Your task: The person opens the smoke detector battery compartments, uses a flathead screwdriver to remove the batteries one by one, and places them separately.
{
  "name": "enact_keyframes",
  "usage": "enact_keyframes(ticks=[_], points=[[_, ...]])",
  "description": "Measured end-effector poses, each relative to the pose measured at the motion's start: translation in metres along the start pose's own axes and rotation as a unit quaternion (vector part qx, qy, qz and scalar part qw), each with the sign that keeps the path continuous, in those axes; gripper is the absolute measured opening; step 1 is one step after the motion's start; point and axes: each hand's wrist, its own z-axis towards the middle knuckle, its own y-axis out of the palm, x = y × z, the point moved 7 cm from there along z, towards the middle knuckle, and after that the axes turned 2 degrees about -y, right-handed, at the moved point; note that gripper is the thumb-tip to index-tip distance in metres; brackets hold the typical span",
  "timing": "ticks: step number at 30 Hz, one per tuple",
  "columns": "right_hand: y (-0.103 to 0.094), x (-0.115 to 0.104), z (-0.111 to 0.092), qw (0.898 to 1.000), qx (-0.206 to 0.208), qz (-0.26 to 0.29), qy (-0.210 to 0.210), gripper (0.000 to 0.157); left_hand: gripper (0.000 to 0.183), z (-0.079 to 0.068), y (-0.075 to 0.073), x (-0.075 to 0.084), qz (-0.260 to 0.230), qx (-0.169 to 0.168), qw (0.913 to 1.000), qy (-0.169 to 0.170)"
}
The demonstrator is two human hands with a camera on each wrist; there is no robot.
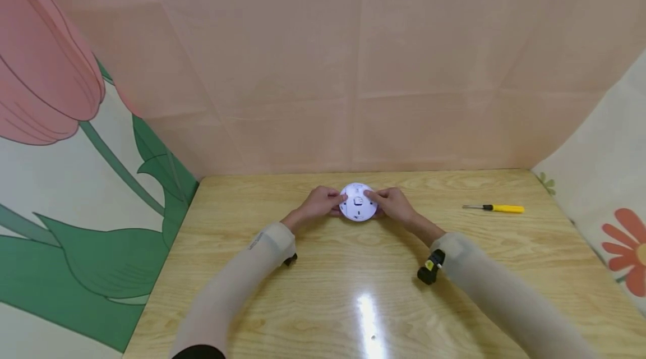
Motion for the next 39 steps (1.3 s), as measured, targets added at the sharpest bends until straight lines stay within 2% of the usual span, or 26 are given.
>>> enact_keyframes(ticks=[6,10,14,22,28,30,35,39], points=[[0.002,0.005,0.003,1.0,0.008,0.011,0.008,0.053,0.028,0.005,0.001,-0.008,-0.07,0.009,0.9971,-0.028],[0.002,0.005,0.004,1.0,0.011,0.007,0.01,0.055,0.03,0.008,0.0,-0.014,-0.097,0.017,0.994,-0.048],[0.002,0.007,0.006,1.0,0.016,0.012,0.018,0.055,0.034,0.01,0.0,-0.018,-0.107,0.015,0.9925,-0.057],[0.001,0.008,0.007,0.999,0.036,-0.002,0.019,0.053,0.042,0.013,0.001,-0.018,-0.115,0.012,0.9919,-0.052],[0.004,0.005,0.004,1.0,0.01,0.026,0.01,0.048,0.039,0.014,0.002,-0.019,-0.113,0.013,0.9921,-0.052],[0.004,0.004,0.003,0.999,-0.001,0.038,0.004,0.051,0.04,0.015,0.001,-0.019,-0.114,0.016,0.9921,-0.051],[0.001,0.003,0.0,1.0,-0.011,0.017,-0.017,0.066,0.04,0.016,0.001,-0.018,-0.115,0.031,0.9918,-0.047],[0.0,0.002,-0.001,0.999,-0.018,0.019,-0.041,0.069,0.038,0.017,0.003,-0.016,-0.119,0.043,0.9913,-0.035]])
